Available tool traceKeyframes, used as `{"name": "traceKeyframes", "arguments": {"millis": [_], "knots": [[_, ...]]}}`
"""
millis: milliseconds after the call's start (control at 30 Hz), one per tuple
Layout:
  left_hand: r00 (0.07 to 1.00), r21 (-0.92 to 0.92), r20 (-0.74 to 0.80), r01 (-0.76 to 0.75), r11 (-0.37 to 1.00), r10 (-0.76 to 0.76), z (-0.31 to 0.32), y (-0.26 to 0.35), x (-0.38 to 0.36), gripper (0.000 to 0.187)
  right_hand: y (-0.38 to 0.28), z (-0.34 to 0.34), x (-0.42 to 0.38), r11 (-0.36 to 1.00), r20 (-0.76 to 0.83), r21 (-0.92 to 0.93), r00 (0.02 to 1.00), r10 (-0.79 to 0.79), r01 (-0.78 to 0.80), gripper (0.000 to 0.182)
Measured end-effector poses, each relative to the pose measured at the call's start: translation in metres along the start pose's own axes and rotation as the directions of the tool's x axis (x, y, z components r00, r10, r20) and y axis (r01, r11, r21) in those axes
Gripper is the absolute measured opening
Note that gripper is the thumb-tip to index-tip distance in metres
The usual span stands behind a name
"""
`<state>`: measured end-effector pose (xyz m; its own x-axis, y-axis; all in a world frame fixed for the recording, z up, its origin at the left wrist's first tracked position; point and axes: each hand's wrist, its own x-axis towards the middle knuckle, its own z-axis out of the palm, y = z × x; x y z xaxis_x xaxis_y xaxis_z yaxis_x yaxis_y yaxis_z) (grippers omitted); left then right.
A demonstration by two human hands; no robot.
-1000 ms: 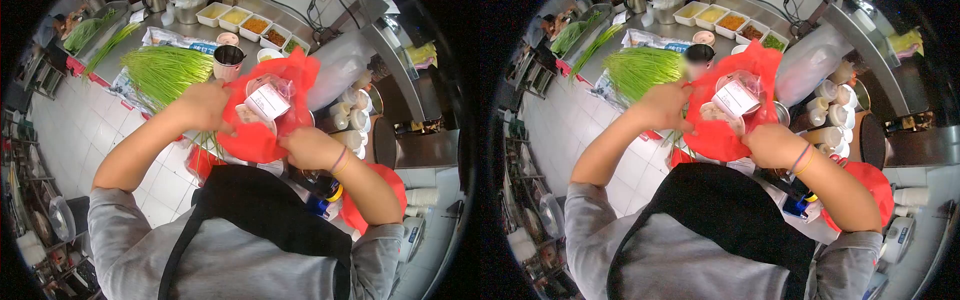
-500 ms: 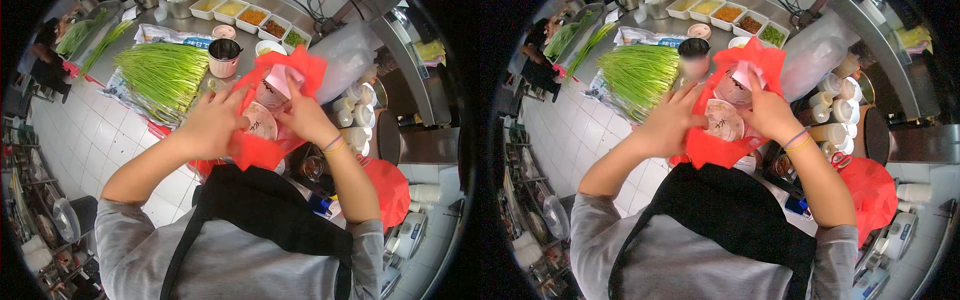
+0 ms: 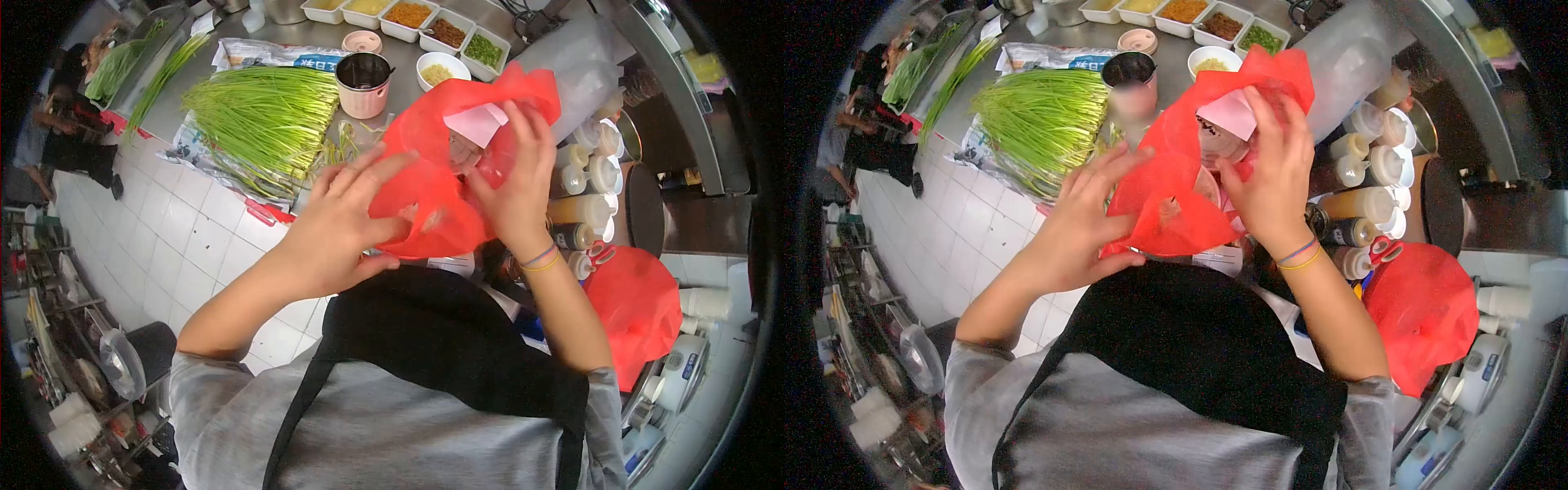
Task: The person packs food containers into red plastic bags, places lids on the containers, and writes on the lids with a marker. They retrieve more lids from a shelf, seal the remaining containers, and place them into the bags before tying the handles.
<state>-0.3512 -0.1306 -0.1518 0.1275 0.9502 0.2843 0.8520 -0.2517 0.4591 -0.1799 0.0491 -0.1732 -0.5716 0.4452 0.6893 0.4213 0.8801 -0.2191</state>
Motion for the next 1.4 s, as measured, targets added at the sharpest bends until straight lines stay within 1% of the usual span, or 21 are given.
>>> {"name": "traceKeyframes", "arguments": {"millis": [67, 100, 167, 233, 267, 300, 367, 467, 567, 600, 667, 767, 833, 1000, 1200, 1267, 1300, 1400], "knots": [[0.985, -0.057, 0.073, -0.153, 0.987, 0.157, 0.003, -0.012, -0.002, 0.029, 0.005, 0.005, 0.0, 0.997, 0.058, -0.077, 0.998, -0.017, 0.021, 0.074], [0.966, -0.092, 0.108, -0.226, 0.97, 0.235, 0.005, -0.017, -0.003, 0.026, 0.007, 0.007, 0.0, 1.0, 0.098, -0.021, 0.995, 0.014, -0.012, 0.068], [0.957, -0.087, 0.213, -0.184, 0.979, 0.199, 0.007, -0.018, -0.006, 0.023, 0.012, 0.009, 0.001, 0.993, 0.18, 0.087, 0.982, 0.062, -0.079, 0.056], [0.957, -0.048, 0.262, -0.113, 0.992, 0.122, 0.006, -0.014, -0.007, 0.023, 0.02, 0.012, -0.006, 0.989, 0.246, 0.118, 0.962, -0.119, 0.092, 0.041], [0.964, -0.015, 0.26, -0.062, 0.998, 0.064, 0.006, -0.009, -0.006, 0.023, 0.022, 0.013, -0.008, 0.974, 0.277, 0.139, 0.937, -0.212, 0.179, 0.034], [0.967, 0.018, 0.255, -0.009, 1.0, 0.004, 0.005, -0.006, -0.007, 0.023, 0.021, 0.013, -0.012, 0.982, 0.247, 0.107, 0.953, -0.176, 0.154, 0.03], [0.963, 0.059, 0.266, 0.036, 0.998, -0.051, 0.006, -0.004, -0.008, 0.024, 0.003, 0.006, -0.01, 0.994, 0.182, 0.044, 0.977, -0.106, 0.1, 0.021], [0.953, 0.084, 0.286, 0.077, 0.993, -0.098, 0.007, -0.004, -0.006, 0.027, -0.002, 0.004, -0.001, 0.992, 0.079, -0.094, 0.994, -0.077, 0.084, 0.027], [0.952, 0.083, 0.284, 0.09, 0.992, -0.11, 0.004, -0.004, -0.006, 0.029, 0.007, 0.012, -0.009, 0.995, 0.317, -0.094, 0.946, 0.069, -0.041, 0.029], [0.955, 0.082, 0.275, 0.093, 0.992, -0.112, 0.003, -0.003, -0.006, 0.03, 0.007, 0.011, -0.01, 0.997, 0.333, -0.059, 0.942, -0.035, 0.058, 0.029], [0.956, 0.045, 0.275, 0.091, 0.995, -0.1, 0.001, -0.003, -0.007, 0.03, 0.004, 0.009, -0.013, 0.966, 0.355, 0.015, 0.902, -0.245, 0.256, 0.028], [0.955, 0.006, 0.276, 0.111, 0.994, -0.108, -0.001, -0.001, -0.008, 0.032, 0.001, -0.004, -0.026, 0.93, 0.567, 0.207, 0.737, -0.368, 0.305, 0.026], [0.953, -0.005, 0.283, 0.115, 0.993, -0.109, -0.001, 0.002, -0.008, 0.033, -0.001, -0.007, -0.033, 0.935, 0.597, 0.221, 0.72, -0.354, 0.277, 0.028], [0.953, -0.016, 0.289, 0.101, 0.995, -0.092, 0.0, 0.004, -0.009, 0.034, -0.003, -0.012, -0.041, 0.942, 0.64, 0.201, 0.692, -0.334, 0.27, 0.032], [0.958, -0.03, 0.278, 0.088, 0.996, -0.076, 0.002, 0.004, -0.012, 0.031, -0.005, -0.016, -0.041, 0.943, 0.644, 0.205, 0.689, -0.332, 0.263, 0.037], [0.958, -0.029, 0.278, 0.087, 0.996, -0.075, 0.002, 0.004, -0.012, 0.032, -0.004, -0.017, -0.041, 0.943, 0.65, 0.2, 0.685, -0.331, 0.266, 0.035], [0.958, -0.029, 0.278, 0.086, 0.996, -0.074, 0.001, 0.004, -0.012, 0.033, -0.004, -0.018, -0.041, 0.943, 0.652, 0.197, 0.682, -0.33, 0.268, 0.035], [0.957, 0.01, 0.281, 0.077, 0.997, -0.077, -0.002, 0.005, -0.012, 0.042, -0.009, -0.029, -0.039, 0.94, 0.713, 0.122, 0.631, -0.306, 0.318, 0.034]]}}
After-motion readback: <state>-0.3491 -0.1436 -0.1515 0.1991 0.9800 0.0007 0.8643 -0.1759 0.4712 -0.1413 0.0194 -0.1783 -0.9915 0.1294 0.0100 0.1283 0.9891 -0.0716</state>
